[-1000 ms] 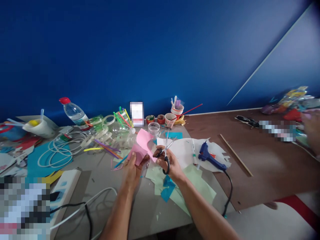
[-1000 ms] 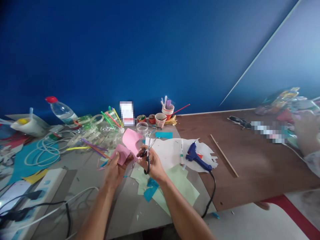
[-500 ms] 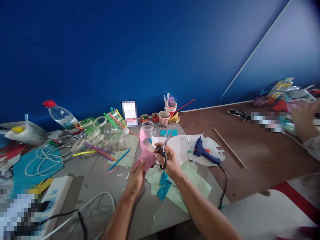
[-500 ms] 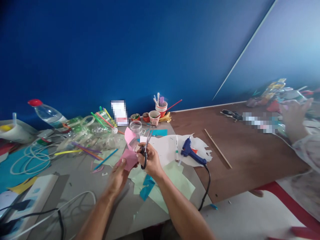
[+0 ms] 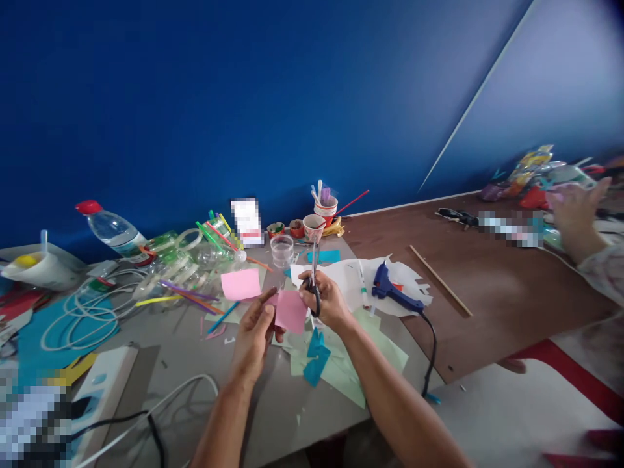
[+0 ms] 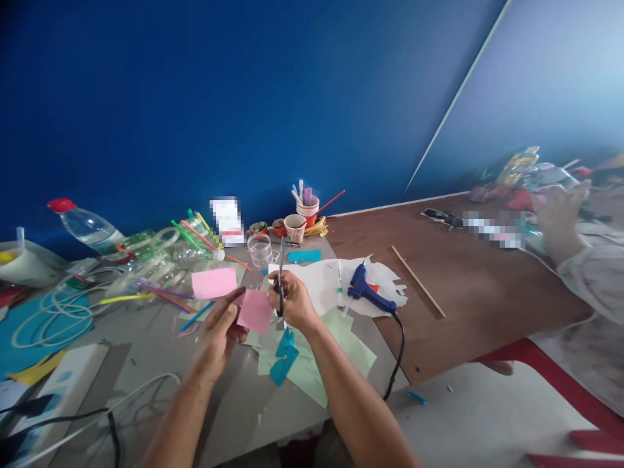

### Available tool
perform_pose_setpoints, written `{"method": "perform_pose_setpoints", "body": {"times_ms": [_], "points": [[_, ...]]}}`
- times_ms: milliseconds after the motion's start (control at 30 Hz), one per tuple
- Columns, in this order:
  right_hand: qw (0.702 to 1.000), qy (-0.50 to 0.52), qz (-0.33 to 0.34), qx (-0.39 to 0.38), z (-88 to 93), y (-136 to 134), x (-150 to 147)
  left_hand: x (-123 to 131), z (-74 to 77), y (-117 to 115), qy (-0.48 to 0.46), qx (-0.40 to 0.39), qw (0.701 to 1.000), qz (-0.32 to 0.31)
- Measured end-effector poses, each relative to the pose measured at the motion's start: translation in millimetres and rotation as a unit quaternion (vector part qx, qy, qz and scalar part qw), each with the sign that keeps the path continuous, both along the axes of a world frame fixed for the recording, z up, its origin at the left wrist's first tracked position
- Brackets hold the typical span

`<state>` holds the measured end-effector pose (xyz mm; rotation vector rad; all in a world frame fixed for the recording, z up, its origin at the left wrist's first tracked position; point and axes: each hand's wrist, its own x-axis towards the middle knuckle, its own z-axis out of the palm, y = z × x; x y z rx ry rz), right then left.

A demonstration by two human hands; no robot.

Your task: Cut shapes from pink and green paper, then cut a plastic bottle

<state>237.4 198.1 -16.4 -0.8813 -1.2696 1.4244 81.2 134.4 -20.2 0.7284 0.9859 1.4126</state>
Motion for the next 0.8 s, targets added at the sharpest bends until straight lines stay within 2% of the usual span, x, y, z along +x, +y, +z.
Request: {"method": "perform_pose_setpoints", "body": {"times_ms": [67,133,200,233,333,500,567,633,800], "points": [[1.000,0.013,-0.007,-0.003,2.1,1,2,-8,4.7,-4,-0.050,0.031,0.997,-0.059],[1.000,0.028,-0.010,-0.008,3.9,3,4,-19,9.2,-7,-0.126,0.104,0.981,-0.104],[0.999,0.033,-0.006,-0.011,4.9,4,6,-30,12.4,-8,-0.190,0.196,0.957,-0.097],[0.999,0.030,0.000,-0.012,4.7,5,7,-34,13.1,-7,-0.189,0.207,0.957,-0.077],[1.000,0.014,0.017,-0.011,1.4,6,7,-32,9.7,-1,-0.104,0.157,0.982,-0.001],[1.000,-0.006,0.016,0.003,-9.9,10,4,-3,-10.5,9,0.038,0.016,0.998,0.052],[1.000,-0.015,0.011,0.007,-13.5,12,3,4,-16.5,10,0.051,-0.011,0.998,0.046],[1.000,-0.021,0.013,0.010,-15.7,12,1,8,-18.3,10,0.053,-0.035,0.998,0.014],[1.000,-0.020,0.020,-0.001,-15.5,9,-4,10,-12.8,7,0.049,-0.065,0.995,-0.064]]}}
